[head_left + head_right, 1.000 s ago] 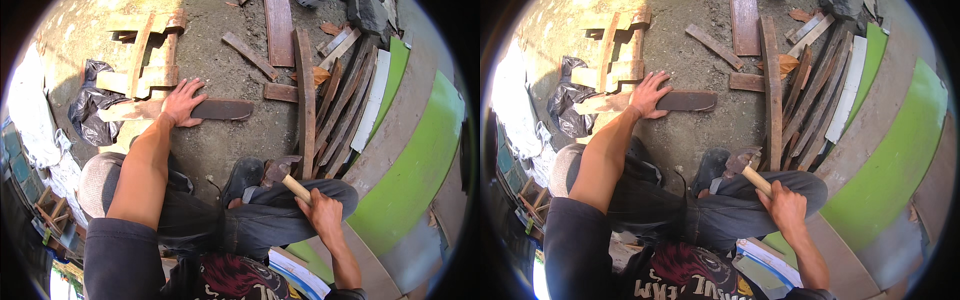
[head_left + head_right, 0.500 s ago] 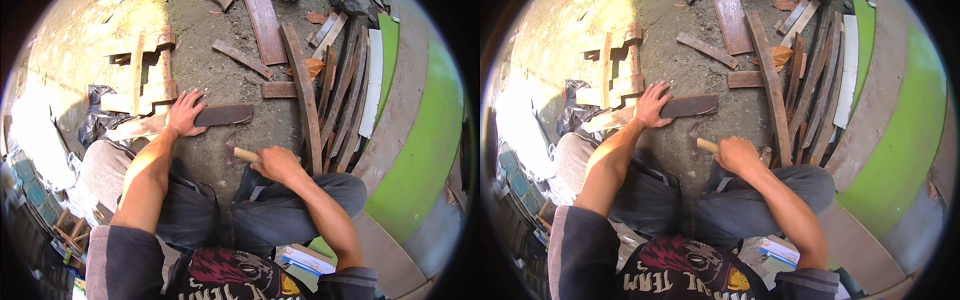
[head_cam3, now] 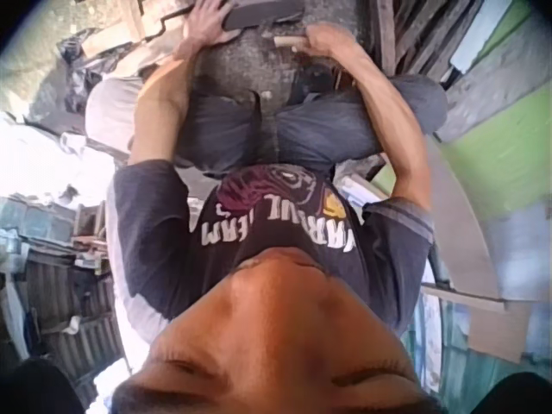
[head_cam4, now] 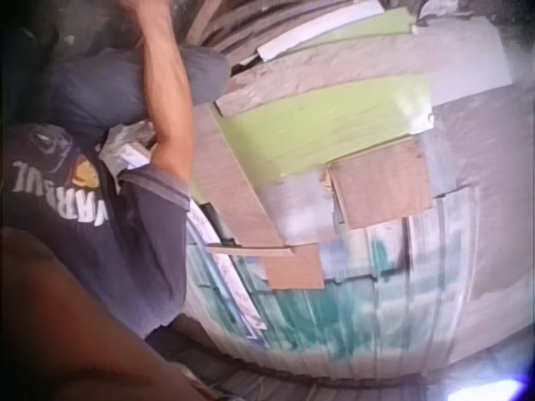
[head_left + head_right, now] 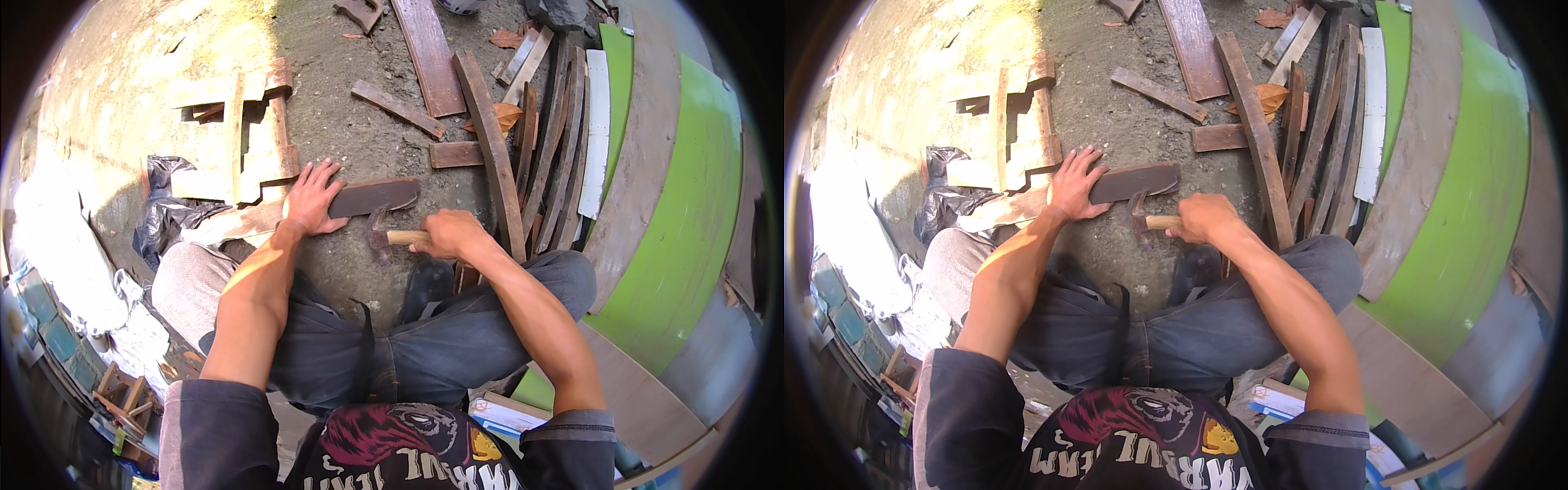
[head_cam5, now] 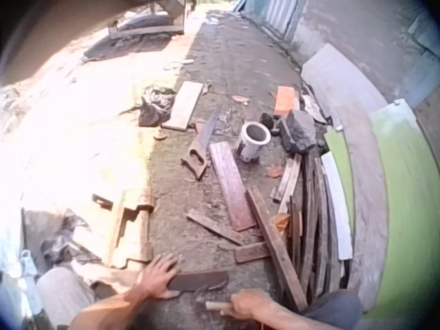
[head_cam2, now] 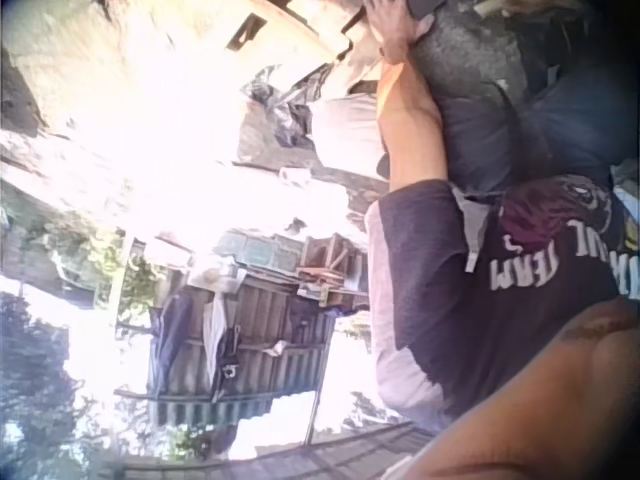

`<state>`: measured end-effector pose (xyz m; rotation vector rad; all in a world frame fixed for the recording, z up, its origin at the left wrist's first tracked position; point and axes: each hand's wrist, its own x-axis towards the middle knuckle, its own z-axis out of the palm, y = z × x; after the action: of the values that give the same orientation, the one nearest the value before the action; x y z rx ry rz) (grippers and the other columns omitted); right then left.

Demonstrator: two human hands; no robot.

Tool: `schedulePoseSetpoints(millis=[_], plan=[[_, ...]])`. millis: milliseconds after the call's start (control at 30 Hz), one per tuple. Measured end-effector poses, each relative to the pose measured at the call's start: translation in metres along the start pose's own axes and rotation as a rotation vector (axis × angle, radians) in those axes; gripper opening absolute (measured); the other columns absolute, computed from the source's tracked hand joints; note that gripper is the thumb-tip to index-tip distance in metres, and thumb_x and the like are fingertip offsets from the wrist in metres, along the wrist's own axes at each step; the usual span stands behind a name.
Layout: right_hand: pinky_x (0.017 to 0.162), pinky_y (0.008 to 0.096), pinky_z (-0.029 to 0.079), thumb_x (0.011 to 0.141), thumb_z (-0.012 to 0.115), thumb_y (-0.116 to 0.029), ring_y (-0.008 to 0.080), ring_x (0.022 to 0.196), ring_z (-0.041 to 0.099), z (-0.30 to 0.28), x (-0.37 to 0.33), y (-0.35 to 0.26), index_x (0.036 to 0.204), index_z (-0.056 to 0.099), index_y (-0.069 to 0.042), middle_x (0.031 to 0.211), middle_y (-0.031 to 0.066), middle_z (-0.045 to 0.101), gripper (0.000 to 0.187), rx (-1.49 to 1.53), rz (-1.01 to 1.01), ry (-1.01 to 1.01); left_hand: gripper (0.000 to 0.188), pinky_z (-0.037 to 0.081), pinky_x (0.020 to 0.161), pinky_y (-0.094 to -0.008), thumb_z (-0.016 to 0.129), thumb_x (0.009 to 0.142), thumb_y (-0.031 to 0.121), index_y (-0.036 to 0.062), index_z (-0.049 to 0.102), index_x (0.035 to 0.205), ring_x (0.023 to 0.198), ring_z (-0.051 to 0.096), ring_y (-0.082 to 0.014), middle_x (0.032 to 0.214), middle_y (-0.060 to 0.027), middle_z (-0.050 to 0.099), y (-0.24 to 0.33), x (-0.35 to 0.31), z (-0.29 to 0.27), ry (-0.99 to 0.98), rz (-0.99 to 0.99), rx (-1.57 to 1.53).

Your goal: The person sits on the ground and uses a hammer to repeatedly strike a piece of wood, splitting it into smaller pieces. The person repositions the wood and continues splitting it until it is broken down into smaller fragments.

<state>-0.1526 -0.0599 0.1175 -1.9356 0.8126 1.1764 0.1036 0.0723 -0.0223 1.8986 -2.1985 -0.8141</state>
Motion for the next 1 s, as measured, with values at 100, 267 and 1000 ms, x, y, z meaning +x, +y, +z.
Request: schedulePoseSetpoints(millis=[100,267,1000], plan=[[0.080,0.0464,0.057,0.088,0.066,-0.056,0.0355,0.092,0.072,0.000,-0.003,0.012,0.098,0.076,-0.006,0.092,0.0159,0.074,0.052,-0.074,0.014,0.046,0.075,0.021,0.124,-0.0498,0.081,0.063,0.047,0.0142,0.062,0.127,0.147,0.032,-0.0298,0.149,-0.0105,0.046,-0.001,-0.002,0.002,-0.015,0.000,0.004],[0.076,0.0437,0.058,0.088,0.068,-0.052,0.0330,0.087,0.073,0.001,-0.017,-0.008,0.093,0.076,-0.005,0.088,0.0151,0.075,0.048,-0.117,0.036,0.122,0.079,0.016,0.125,-0.0492,0.082,0.063,0.051,0.0164,0.059,0.131,0.150,0.027,-0.0277,0.152,-0.0098,0.042,-0.003,-0.002,0.003,-0.068,-0.011,0.023],[0.057,0.0395,0.057,0.092,0.066,-0.030,0.0279,0.066,0.073,0.055,-0.038,-0.005,0.098,0.060,-0.002,0.073,0.0112,0.071,0.029,-0.228,-0.036,0.417,0.080,0.021,0.124,-0.0489,0.082,0.062,0.049,0.0163,0.059,0.131,0.148,0.031,-0.0294,0.151,-0.0093,0.043,0.002,0.005,0.003,-0.040,0.004,0.054]])
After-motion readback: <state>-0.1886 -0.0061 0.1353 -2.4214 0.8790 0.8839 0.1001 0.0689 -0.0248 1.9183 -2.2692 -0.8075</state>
